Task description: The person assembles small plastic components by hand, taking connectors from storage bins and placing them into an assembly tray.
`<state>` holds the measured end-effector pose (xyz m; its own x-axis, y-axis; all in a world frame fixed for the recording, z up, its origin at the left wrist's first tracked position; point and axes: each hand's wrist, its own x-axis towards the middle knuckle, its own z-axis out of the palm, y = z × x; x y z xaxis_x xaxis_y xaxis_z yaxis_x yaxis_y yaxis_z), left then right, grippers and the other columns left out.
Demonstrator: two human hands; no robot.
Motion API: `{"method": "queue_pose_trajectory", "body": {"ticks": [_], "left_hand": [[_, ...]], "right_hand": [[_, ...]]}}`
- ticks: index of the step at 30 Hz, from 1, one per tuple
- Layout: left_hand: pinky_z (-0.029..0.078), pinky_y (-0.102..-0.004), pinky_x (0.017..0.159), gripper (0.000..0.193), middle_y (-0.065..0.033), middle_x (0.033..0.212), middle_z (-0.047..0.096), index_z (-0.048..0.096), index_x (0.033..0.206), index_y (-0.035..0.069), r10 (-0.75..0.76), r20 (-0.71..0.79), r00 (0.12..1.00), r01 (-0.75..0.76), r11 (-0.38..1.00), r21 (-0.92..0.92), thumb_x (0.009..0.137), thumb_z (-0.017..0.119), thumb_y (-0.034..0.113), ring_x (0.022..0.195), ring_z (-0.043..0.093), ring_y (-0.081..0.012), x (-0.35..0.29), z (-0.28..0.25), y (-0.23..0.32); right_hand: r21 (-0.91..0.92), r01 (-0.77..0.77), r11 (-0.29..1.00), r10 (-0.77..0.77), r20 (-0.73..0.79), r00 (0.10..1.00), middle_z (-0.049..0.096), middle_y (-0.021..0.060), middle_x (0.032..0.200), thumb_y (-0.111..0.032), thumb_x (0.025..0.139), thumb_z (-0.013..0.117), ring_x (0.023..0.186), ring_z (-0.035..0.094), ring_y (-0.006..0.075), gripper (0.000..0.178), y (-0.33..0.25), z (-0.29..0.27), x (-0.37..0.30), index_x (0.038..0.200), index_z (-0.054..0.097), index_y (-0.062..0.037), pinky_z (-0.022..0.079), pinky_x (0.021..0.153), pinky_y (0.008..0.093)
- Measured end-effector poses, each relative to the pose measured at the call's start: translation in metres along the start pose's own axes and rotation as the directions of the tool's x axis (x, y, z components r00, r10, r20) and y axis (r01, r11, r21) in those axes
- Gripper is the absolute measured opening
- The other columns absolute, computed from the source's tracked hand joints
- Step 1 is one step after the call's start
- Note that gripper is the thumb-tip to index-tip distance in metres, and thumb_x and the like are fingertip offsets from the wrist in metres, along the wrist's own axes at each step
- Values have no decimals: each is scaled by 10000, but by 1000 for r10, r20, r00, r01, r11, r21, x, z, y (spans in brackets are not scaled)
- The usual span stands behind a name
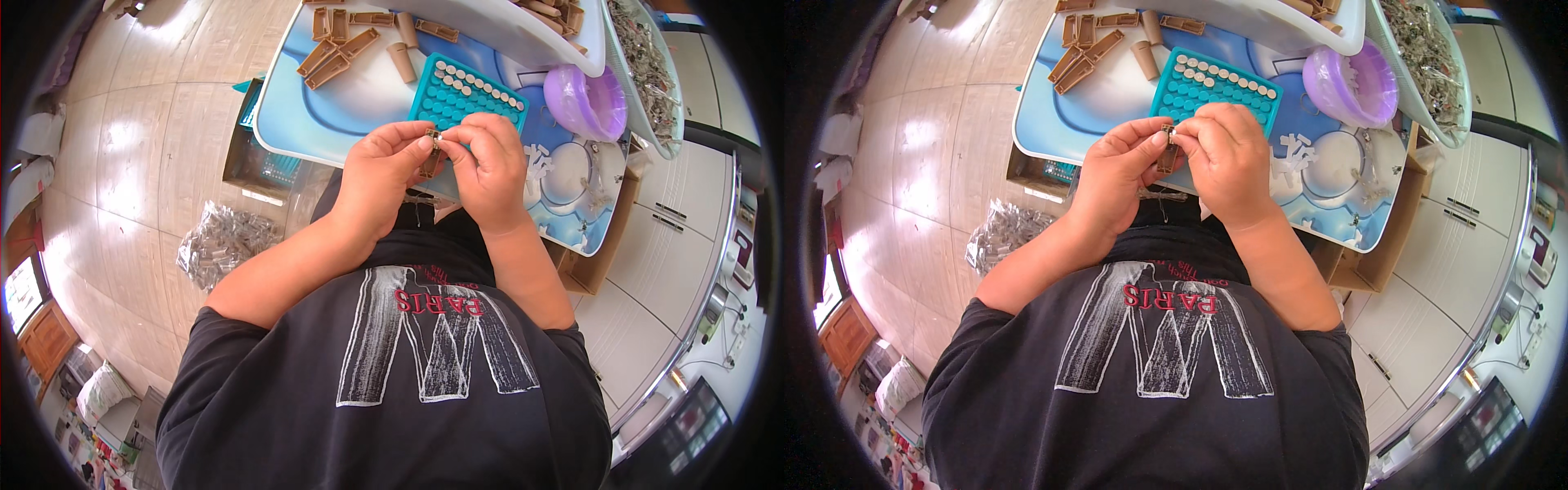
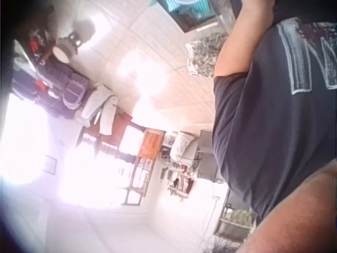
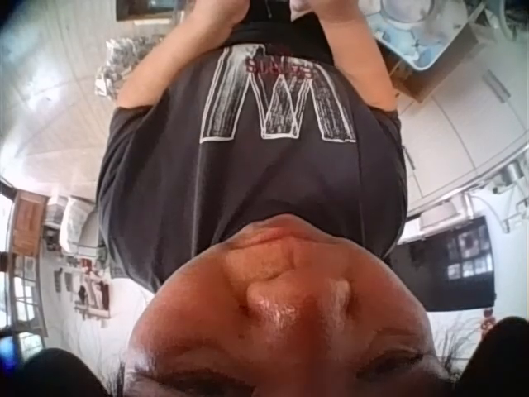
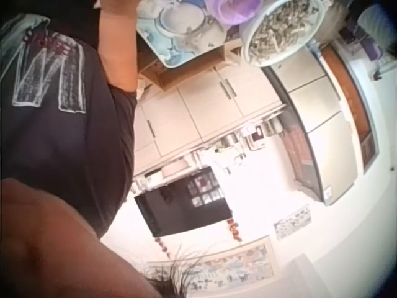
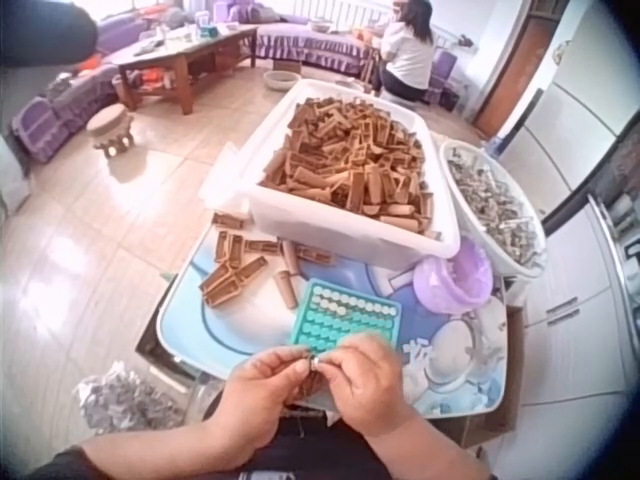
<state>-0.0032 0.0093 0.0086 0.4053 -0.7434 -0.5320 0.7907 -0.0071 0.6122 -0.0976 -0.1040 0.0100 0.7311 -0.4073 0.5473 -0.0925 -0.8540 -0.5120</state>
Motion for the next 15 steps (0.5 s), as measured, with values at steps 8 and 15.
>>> {"method": "queue_pose_trajectory", "body": {"ticks": [8,15], "left_hand": [[500,-264,726,255,-87,935,634,528,1123,-48,35,-40,999,-36,998,-42,903,568,74,787,611,-135,0,0,-4],[509,-271,755,250,-94,940,632,535,1100,-40,79,-5,997,-79,996,-50,895,592,92,799,615,-146,-2,-2,-6]], "right_hand": [[64,-123,990,121,35,992,590,81,776,-40,693,696,715,569,271,126,-6,5,-5,762,592,-39,471,628,356],[27,-61,998,60,22,998,599,88,784,-39,732,675,729,576,279,96,-10,6,-7,801,608,-37,471,637,357]]}}
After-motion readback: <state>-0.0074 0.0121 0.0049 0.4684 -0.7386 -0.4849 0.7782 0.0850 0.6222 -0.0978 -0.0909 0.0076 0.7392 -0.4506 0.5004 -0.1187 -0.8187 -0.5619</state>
